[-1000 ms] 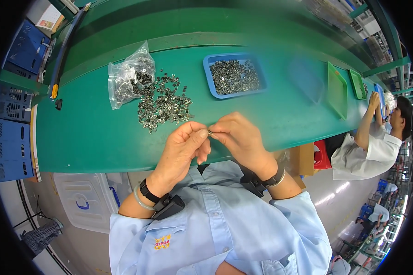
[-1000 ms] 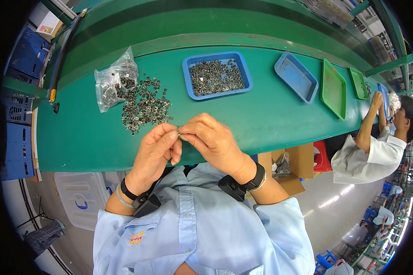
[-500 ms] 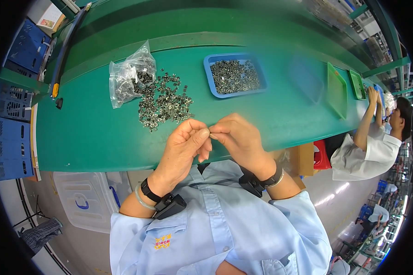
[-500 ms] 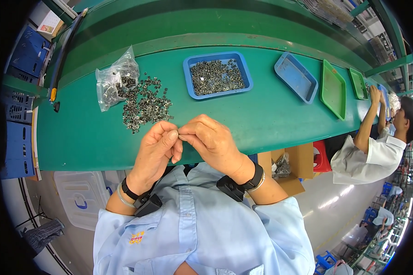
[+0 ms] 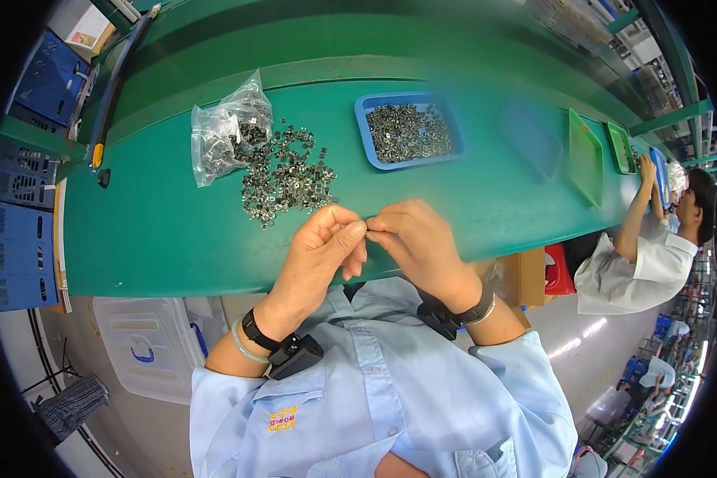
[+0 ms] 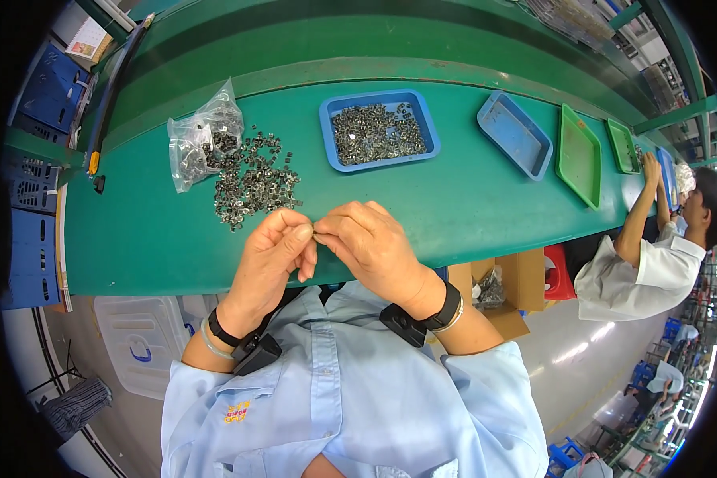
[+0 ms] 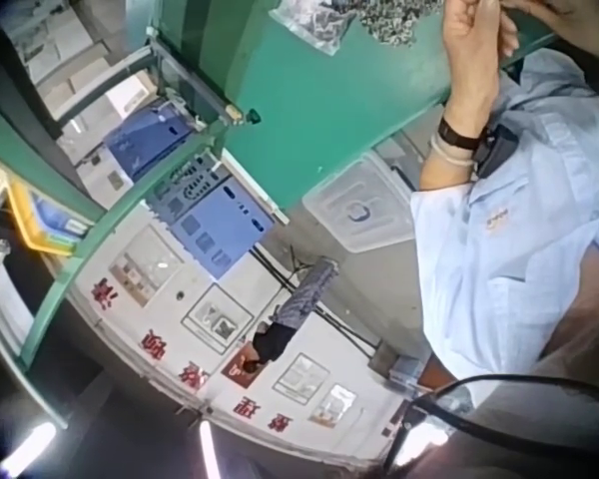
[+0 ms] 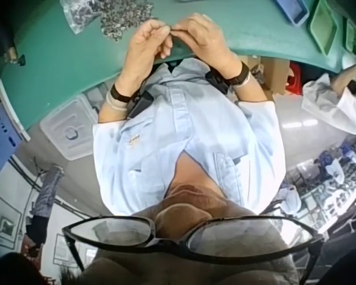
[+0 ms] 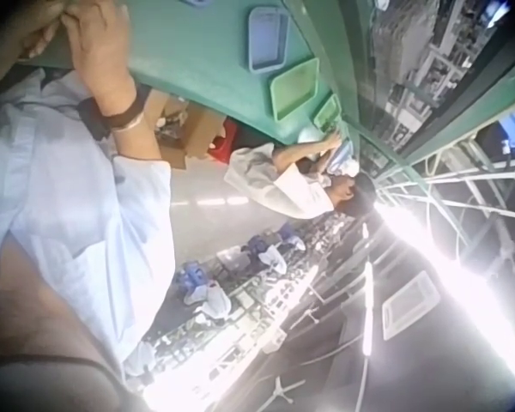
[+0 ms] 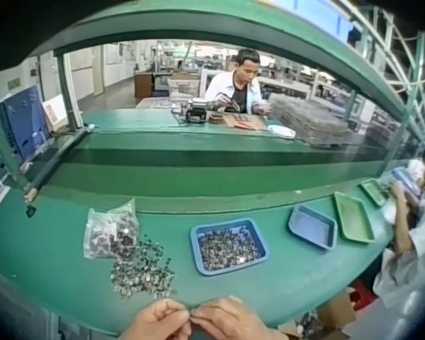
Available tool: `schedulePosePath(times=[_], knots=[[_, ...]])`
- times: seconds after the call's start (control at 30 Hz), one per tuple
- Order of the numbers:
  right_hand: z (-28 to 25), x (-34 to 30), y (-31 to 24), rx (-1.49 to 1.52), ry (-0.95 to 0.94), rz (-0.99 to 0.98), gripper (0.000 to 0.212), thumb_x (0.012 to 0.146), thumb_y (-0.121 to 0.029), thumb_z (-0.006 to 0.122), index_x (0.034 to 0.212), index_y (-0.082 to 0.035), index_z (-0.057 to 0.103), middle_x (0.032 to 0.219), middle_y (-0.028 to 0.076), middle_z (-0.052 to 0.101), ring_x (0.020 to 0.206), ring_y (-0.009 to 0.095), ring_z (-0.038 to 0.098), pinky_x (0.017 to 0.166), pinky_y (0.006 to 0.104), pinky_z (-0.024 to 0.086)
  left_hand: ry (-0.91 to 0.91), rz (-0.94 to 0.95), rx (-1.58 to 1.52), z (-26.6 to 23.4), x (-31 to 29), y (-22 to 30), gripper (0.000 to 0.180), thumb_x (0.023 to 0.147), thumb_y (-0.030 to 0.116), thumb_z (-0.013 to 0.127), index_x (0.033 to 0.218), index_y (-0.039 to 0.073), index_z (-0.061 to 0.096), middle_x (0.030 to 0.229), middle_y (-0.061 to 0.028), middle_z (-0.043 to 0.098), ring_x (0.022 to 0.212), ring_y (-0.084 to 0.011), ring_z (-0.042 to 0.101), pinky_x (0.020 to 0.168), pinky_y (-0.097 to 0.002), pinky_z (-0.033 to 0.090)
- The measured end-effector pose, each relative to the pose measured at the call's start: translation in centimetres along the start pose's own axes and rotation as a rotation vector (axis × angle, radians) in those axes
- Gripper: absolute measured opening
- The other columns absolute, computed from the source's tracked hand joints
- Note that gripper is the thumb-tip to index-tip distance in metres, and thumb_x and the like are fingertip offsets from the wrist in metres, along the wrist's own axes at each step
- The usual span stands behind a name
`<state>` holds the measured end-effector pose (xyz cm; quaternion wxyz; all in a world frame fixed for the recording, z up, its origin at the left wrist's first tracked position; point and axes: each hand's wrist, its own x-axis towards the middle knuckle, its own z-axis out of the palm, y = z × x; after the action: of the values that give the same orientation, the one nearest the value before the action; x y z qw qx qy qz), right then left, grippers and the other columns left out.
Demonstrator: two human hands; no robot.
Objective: The person picks up a small metal component from a pile on the table, inspects it, and places it into a blue tray, repeating this process for several components.
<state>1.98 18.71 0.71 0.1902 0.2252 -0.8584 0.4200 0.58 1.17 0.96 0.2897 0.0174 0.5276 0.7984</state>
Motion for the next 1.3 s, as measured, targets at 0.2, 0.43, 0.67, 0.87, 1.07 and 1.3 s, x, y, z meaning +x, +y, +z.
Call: schedulePosePath(times=[0.2,0.43,0.67,0.87,1.07,1.3], knots=[[0.1,-0.2,-0.8,0.337,0.093,0.167,0.014,0.077,-0.001,0.07,0.088,-0.006,0.062,0.084,0.006,0.063,0.075,0.019,0.06,0.067,0.0296,0.05,-0.119,-0.017,-0.32,0.4,-0.4,0.1,0.013,0.096,0.019,0.053,0.096,0.006,0.051,0.069,-0.0045,0.057,0.053,-0.0123,0.051,0.048,-0.0248,0.041],[0.0,-0.4,-0.7,0.414,0.092,0.119,0.015,0.077,-0.001,0.07,0.09,-0.006,0.063,0.083,0.005,0.064,0.076,0.019,0.061,0.064,0.0296,0.05,-0.221,-0.033,-0.504,0.4,-0.2,-0.5,0.012,0.094,0.017,0.056,0.096,0.006,0.053,0.076,-0.0064,0.061,0.054,-0.0117,0.052,0.048,-0.0257,0.041],[-0.6,-0.1,-0.7,0.269,0.054,0.025,0.015,0.075,-0.002,0.071,0.088,-0.006,0.063,0.082,0.005,0.063,0.073,0.021,0.061,0.062,0.0299,0.05,-0.222,-0.036,-0.42,0.2,-0.4,-0.2,0.012,0.094,0.017,0.056,0.095,0.006,0.053,0.076,-0.0064,0.062,0.055,-0.0112,0.053,0.048,-0.025,0.042],[-1.0,0.0,-0.5,0.196,0.006,-0.016,0.015,0.074,-0.003,0.071,0.086,-0.006,0.064,0.08,0.005,0.063,0.073,0.021,0.061,0.06,0.0303,0.049,-0.2,-0.072,-0.313,-0.3,-0.4,0.2,0.012,0.094,0.018,0.057,0.095,0.006,0.053,0.073,-0.0056,0.06,0.056,-0.0109,0.053,0.047,-0.0236,0.042],[-0.8,-0.3,0.1,0.25,-0.044,0.031,0.014,0.073,0.0,0.072,0.085,-0.003,0.065,0.082,0.008,0.063,0.074,0.022,0.061,0.063,0.0319,0.049,-0.185,-0.129,-0.234,-0.4,-0.2,0.4,0.014,0.094,0.02,0.056,0.094,0.007,0.054,0.068,-0.0053,0.058,0.056,-0.0118,0.053,0.048,-0.024,0.041],[-0.7,-0.4,0.2,0.373,-0.042,0.128,0.013,0.074,-0.001,0.072,0.084,-0.003,0.064,0.082,0.007,0.063,0.075,0.021,0.061,0.064,0.0315,0.049,-0.238,-0.149,-0.37,-0.5,0.2,-0.5,0.017,0.096,0.023,0.054,0.093,0.007,0.053,0.067,-0.0057,0.058,0.054,-0.0137,0.052,0.049,-0.0253,0.041]])
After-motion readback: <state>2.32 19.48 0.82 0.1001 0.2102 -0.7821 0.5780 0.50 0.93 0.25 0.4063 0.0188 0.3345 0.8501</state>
